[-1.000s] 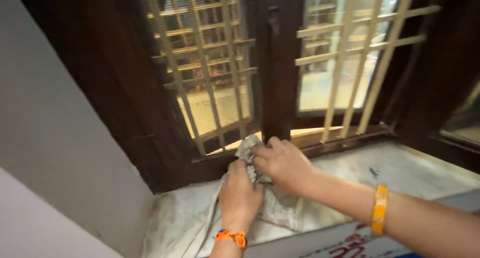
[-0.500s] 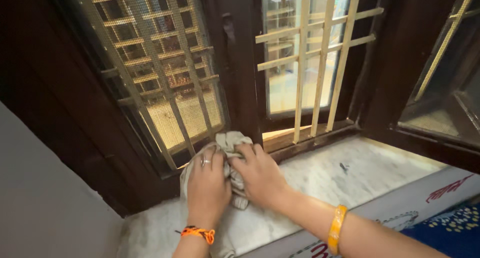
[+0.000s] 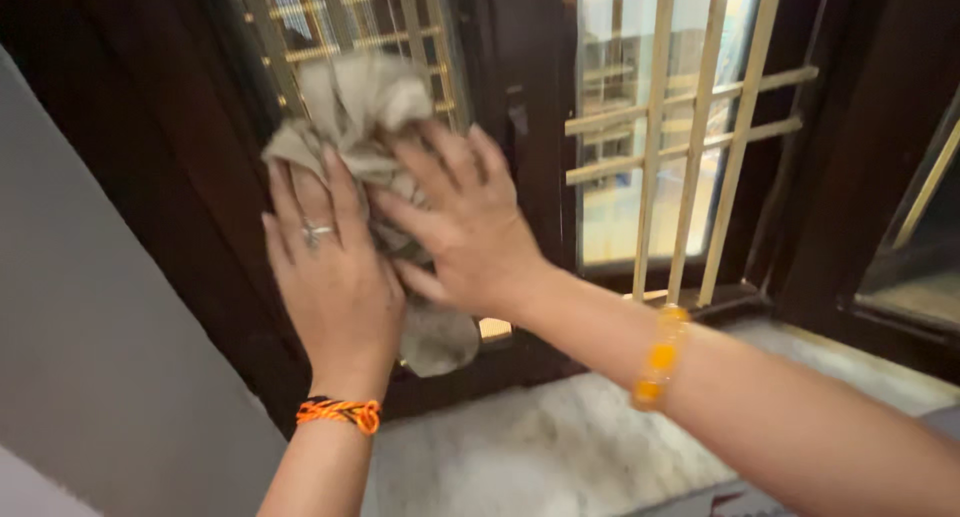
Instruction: The person wipes the window frame, metal grille, and mesh screen using a cloth. They systematically clean the lower, middle, and upper sections of the window assembly.
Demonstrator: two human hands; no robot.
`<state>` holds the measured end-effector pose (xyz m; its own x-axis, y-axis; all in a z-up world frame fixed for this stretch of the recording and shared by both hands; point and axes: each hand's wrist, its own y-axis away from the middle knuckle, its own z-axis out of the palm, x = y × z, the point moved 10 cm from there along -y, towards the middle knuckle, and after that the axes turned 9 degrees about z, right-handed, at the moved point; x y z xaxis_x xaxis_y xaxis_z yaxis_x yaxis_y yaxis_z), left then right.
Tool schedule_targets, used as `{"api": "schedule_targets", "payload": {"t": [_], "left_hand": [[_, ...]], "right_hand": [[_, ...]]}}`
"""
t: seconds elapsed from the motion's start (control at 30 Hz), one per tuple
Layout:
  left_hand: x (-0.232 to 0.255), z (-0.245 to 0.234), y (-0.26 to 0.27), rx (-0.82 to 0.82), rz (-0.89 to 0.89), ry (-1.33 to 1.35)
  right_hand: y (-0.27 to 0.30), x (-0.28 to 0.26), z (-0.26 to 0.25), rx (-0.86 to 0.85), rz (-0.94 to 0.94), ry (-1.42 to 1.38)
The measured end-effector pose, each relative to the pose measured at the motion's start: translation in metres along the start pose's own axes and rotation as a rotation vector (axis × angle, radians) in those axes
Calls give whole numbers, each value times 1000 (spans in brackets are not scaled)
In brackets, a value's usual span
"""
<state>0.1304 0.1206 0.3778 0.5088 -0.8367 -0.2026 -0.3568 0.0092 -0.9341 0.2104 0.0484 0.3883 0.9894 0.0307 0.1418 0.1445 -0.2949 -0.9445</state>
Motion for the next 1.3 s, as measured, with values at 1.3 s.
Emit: {"api": "schedule_targets", "payload": {"t": [1.3], "left_hand": [[-72, 56, 221, -352, -587, 190]], "right_hand": [[123, -109, 158, -417, -200, -265]]}}
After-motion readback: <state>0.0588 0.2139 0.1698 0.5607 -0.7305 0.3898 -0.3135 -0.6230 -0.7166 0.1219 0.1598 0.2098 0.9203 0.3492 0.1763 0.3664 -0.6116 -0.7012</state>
